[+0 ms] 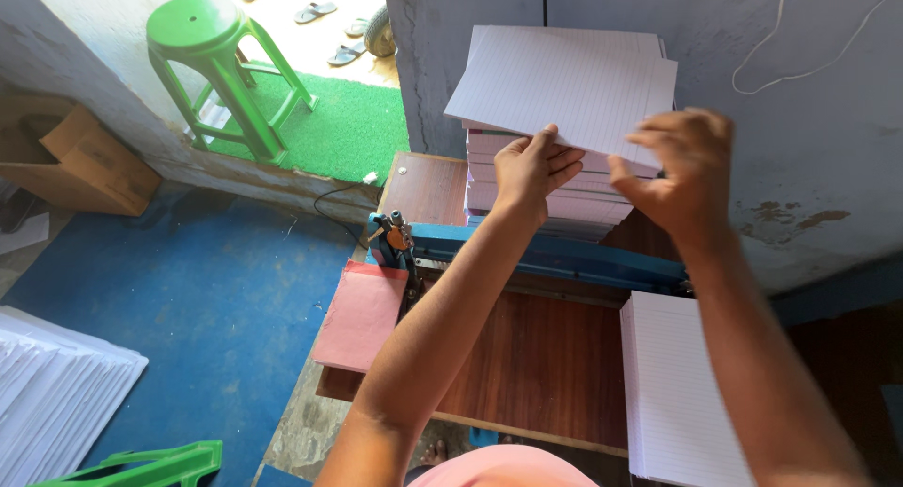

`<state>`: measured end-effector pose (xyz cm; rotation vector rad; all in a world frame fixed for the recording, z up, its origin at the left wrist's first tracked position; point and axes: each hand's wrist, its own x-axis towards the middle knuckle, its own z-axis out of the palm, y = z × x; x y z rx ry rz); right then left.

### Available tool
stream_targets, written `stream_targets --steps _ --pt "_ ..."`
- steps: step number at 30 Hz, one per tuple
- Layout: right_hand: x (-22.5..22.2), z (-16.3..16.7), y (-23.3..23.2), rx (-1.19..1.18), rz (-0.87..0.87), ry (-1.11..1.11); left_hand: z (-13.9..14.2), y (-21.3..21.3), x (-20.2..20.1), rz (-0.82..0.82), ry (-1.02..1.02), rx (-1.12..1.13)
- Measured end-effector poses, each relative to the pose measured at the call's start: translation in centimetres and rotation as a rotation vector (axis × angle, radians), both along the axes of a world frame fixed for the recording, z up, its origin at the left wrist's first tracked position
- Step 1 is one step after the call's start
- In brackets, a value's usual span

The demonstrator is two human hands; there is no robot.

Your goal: The person inserts a stack of lined paper into a pink notebook cover, then uses a manual binding machine to staple the spine. They repeat this process for multiple notebooks, stacking the finished items on the table.

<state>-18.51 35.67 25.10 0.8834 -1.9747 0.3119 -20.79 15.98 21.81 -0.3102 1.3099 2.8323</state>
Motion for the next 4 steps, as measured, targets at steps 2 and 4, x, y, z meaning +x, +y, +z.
stream_targets --steps 2,4 --pt "-0.3 -2.6 0.1 -0.402 -0.077 -0.127 -0.3 0.0 0.1 0.007 0.012 -0.038" --pt "-0.7 -5.3 1.1 -0.833 -0.125 -0.338 -0.6 0.3 0.3 0.018 0.023 -0.034"
